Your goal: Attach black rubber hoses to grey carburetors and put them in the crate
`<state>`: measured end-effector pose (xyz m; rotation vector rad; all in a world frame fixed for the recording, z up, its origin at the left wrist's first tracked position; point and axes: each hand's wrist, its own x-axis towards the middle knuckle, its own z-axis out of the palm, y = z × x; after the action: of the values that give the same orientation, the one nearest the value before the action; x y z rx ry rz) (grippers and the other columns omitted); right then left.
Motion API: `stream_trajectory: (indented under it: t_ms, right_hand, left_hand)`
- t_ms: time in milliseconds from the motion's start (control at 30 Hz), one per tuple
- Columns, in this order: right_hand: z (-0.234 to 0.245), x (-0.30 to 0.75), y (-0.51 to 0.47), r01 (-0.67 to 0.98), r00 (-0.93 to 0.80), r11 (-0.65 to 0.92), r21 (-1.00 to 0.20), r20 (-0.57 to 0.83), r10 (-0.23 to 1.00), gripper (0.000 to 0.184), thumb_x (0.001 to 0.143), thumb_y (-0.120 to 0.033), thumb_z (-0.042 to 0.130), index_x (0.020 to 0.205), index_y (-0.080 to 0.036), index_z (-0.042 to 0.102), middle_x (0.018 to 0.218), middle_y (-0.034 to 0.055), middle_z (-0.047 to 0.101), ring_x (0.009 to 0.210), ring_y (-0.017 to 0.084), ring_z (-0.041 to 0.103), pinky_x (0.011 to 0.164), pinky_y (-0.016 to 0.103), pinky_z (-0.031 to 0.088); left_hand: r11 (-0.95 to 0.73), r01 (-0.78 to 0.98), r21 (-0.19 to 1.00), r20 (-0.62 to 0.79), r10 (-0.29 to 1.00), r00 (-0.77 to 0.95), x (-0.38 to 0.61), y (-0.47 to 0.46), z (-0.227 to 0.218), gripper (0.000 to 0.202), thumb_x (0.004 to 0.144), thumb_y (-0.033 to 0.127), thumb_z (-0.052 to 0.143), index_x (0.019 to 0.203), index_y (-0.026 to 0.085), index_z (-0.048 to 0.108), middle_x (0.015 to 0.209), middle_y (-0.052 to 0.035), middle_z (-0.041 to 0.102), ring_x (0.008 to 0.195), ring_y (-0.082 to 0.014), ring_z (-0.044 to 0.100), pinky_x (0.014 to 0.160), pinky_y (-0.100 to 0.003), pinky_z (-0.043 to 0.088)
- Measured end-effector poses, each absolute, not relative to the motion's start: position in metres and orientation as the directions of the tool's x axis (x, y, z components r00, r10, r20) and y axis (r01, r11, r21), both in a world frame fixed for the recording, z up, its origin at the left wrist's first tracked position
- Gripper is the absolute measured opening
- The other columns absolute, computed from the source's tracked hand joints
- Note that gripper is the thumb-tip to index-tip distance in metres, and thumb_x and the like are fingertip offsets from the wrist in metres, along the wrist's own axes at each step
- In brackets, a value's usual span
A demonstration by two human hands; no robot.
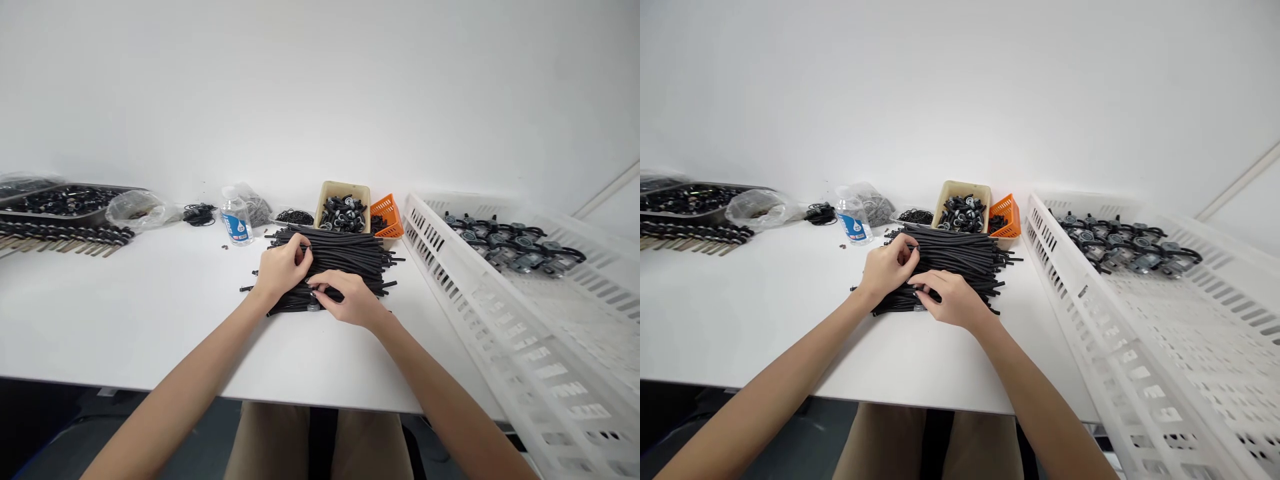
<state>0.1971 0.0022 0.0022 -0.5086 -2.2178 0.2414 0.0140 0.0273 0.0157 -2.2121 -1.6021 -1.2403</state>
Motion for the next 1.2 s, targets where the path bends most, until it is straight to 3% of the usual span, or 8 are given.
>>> stream_trajectory:
  t_ms: [200, 600, 967, 1200]
  right_hand:
    - [0.0012, 0.1938, -0.0001, 0.234, -0.62, 0.9, -0.368, 0.656, 0.43, 0.023, 0.092, -0.012, 0.052, 0.107, -0.023, 0.065, 0.1, 0.0022, 0.074, 0.092, 0.016, 0.07, 0.085, 0.03, 0.057]
    - [0.0013, 0.1919, -0.0046, 0.261, -0.672, 0.88, -0.396, 0.581, 0.46, 0.029, 0.084, -0.007, 0.057, 0.108, -0.021, 0.065, 0.105, 0.0036, 0.073, 0.095, 0.019, 0.068, 0.087, 0.034, 0.056]
    - [0.0014, 0.1929, -0.0025, 0.303, -0.705, 0.896, -0.326, 0.556, 0.441, 0.028, 0.084, -0.013, 0.065, 0.111, -0.02, 0.063, 0.107, 0.0035, 0.072, 0.096, 0.02, 0.064, 0.089, 0.037, 0.049]
    - [0.0006, 0.1919, -0.0015, 0.295, -0.603, 0.897, -0.329, 0.664, 0.442, 0.024, 0.086, -0.01, 0.058, 0.106, -0.022, 0.063, 0.092, 0.0024, 0.072, 0.08, 0.018, 0.063, 0.08, 0.035, 0.049]
  left_hand:
    - [-0.424, 0.84, 0.338, 0.682, 0.726, 0.091, 0.0143, 0.0277, 0.0147, 0.009, 0.089, 0.027, 0.05, 0.094, 0.023, 0.057, 0.059, 0.0061, 0.06, 0.053, -0.0113, 0.057, 0.055, -0.022, 0.038]
    - [-0.412, 0.838, 0.357, 0.665, 0.742, 0.081, 0.0154, 0.0259, 0.0161, 0.009, 0.088, 0.026, 0.051, 0.094, 0.023, 0.058, 0.059, 0.006, 0.059, 0.052, -0.0116, 0.056, 0.056, -0.023, 0.038]
    - [-0.425, 0.834, 0.352, 0.679, 0.729, 0.086, 0.0161, 0.0259, 0.0161, 0.009, 0.087, 0.024, 0.051, 0.094, 0.022, 0.057, 0.059, 0.0065, 0.058, 0.052, -0.0112, 0.055, 0.056, -0.023, 0.037]
    - [-0.42, 0.836, 0.353, 0.679, 0.729, 0.08, 0.0157, 0.0257, 0.016, 0.009, 0.088, 0.026, 0.051, 0.093, 0.022, 0.057, 0.059, 0.0061, 0.059, 0.051, -0.0112, 0.055, 0.055, -0.022, 0.037]
